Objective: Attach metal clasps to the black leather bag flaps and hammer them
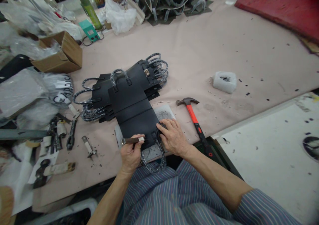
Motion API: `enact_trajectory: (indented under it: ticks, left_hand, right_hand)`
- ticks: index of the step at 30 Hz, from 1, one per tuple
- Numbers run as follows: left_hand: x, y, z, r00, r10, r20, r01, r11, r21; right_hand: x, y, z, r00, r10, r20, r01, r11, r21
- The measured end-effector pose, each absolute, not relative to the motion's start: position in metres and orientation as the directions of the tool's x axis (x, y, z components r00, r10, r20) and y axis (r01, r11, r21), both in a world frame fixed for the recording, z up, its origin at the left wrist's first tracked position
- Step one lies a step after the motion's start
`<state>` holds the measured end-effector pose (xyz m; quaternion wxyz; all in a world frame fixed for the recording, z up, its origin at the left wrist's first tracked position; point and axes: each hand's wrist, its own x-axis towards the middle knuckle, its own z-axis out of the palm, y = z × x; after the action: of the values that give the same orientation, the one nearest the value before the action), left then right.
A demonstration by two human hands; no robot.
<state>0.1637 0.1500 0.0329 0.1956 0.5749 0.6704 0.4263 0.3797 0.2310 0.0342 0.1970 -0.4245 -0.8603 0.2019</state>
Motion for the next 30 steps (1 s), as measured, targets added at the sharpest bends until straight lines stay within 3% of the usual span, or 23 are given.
enact_trajectory:
  ticks: [10,15,19,22,25,27,30]
  left_hand:
    - [0.170,0.155,0.033,-0.125,0.923,0.363,0.732,-0.161,0.662]
    - [0.173,0.159,0.034,-0.142,0.928,0.344,0.724,-0.140,0.675]
    - [0.173,0.159,0.031,-0.146,0.929,0.340,0.697,-0.147,0.702]
    - [0.173,0.158,0.031,-0.146,0.931,0.334,0.677,-0.152,0.720]
    - [0.174,0.159,0.032,-0.148,0.939,0.311,0.662,-0.139,0.737]
    - [0.175,0.159,0.035,-0.148,0.942,0.302,0.657,-0.135,0.741]
    - [0.176,0.160,0.036,-0.155,0.938,0.311,0.646,-0.143,0.750]
  right_hand:
    - [0.379,0.231,0.033,-0.560,0.806,0.190,0.641,0.567,-0.517]
    - [0.391,0.232,0.035,-0.562,0.786,0.257,0.579,0.596,-0.556]
    - [0.428,0.240,0.042,-0.371,0.894,0.251,0.766,0.448,-0.462]
    - [0.460,0.248,0.042,-0.133,0.987,0.087,0.912,0.156,-0.380]
    - [0.479,0.258,0.038,0.063,0.975,-0.211,0.821,-0.171,-0.544]
    - [0.483,0.267,0.039,0.087,0.924,-0.373,0.689,-0.326,-0.648]
    - [0.478,0.278,0.050,0.008,0.862,-0.507,0.587,-0.415,-0.695]
